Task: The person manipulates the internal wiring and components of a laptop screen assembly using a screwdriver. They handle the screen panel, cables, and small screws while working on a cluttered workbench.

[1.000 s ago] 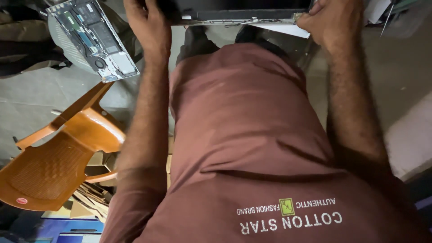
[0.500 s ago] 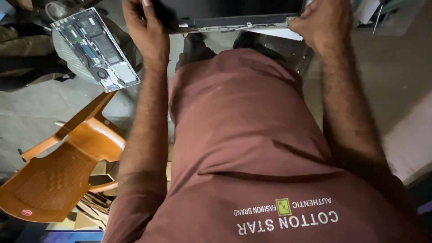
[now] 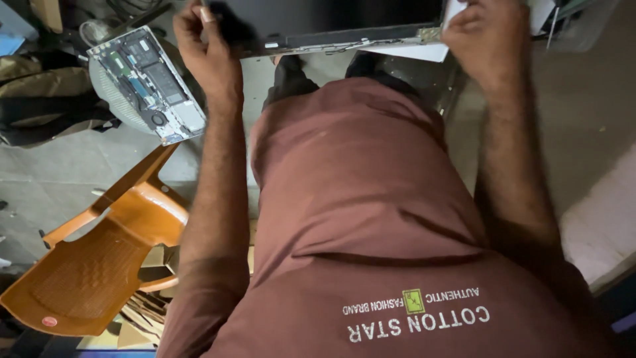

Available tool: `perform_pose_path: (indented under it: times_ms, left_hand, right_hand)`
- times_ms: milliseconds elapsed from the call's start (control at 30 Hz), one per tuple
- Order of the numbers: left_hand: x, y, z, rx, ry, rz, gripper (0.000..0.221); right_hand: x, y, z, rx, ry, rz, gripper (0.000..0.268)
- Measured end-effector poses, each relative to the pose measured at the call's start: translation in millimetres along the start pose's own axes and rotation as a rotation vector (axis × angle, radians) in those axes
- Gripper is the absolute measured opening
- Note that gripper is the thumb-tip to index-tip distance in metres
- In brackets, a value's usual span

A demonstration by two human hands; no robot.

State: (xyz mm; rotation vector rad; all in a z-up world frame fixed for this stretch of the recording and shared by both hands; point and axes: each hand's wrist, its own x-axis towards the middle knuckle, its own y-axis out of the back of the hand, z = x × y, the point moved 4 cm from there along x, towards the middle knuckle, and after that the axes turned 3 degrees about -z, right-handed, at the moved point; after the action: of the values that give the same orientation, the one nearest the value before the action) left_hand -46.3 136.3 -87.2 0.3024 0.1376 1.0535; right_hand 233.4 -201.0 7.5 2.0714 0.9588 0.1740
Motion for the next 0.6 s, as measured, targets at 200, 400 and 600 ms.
perform_pose_path:
  times_ms: [200, 400, 600]
  left_hand:
    - [2, 26, -21, -0.024, -0.076, 0.076, 0.016]
    - [-15, 68, -97, 0.136, 0.052, 0.104, 0.016]
    - [-81, 119, -182, 0.558, 0.389, 0.078, 0.023]
  right_hand:
    - [-17, 4, 27, 0.229, -0.121, -0.062, 0.009]
    - [-55, 5, 53, -0.026, -0.149, -0.101, 0.011]
    - [-122, -21, 123, -0.183, -0.366, -0.155, 0.018]
